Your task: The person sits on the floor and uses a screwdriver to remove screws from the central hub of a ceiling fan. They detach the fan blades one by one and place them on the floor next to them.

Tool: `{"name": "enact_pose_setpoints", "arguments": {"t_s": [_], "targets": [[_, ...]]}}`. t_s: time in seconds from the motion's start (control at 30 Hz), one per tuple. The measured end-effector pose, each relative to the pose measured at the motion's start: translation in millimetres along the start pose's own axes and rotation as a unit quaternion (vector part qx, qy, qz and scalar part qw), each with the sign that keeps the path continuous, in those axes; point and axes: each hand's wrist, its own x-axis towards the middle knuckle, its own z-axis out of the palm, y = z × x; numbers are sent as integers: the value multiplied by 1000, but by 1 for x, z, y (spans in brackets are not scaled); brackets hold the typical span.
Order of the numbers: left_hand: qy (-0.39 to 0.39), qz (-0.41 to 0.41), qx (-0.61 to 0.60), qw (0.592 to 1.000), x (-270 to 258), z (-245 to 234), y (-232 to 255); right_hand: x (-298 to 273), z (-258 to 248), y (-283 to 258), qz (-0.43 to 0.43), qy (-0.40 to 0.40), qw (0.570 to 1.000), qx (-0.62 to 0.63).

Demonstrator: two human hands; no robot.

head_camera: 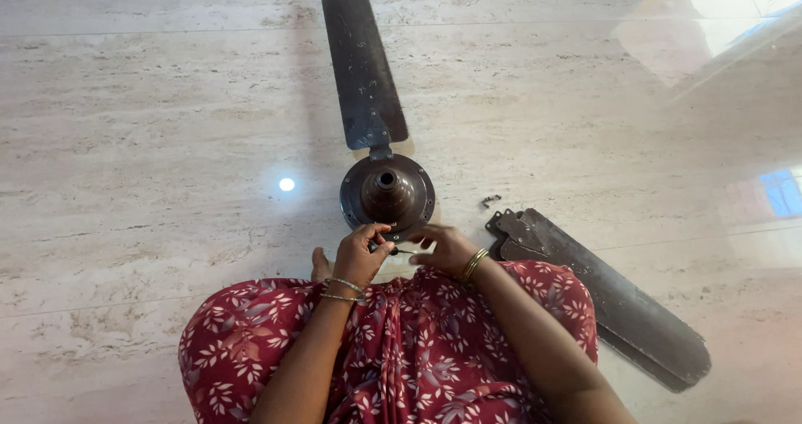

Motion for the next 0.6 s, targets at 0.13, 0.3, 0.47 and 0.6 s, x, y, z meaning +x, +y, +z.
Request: {"name": "enact_pose_setpoints", "arguments": {"t_s": [0.13, 0.3, 0.47, 0.6], "targets": [[2, 32, -23, 999, -3, 3, 1, -15, 30, -35, -66, 42, 996, -32], [-35, 25, -79, 996, -8, 11, -1, -15, 36, -40, -77, 82, 993, -28], [56, 81, -6, 995, -3, 17, -25, -6, 27, -20, 52, 88, 995, -11], [184, 36, 52, 981, 15, 21, -77, 8, 10, 8, 174, 165, 966, 98]]}}
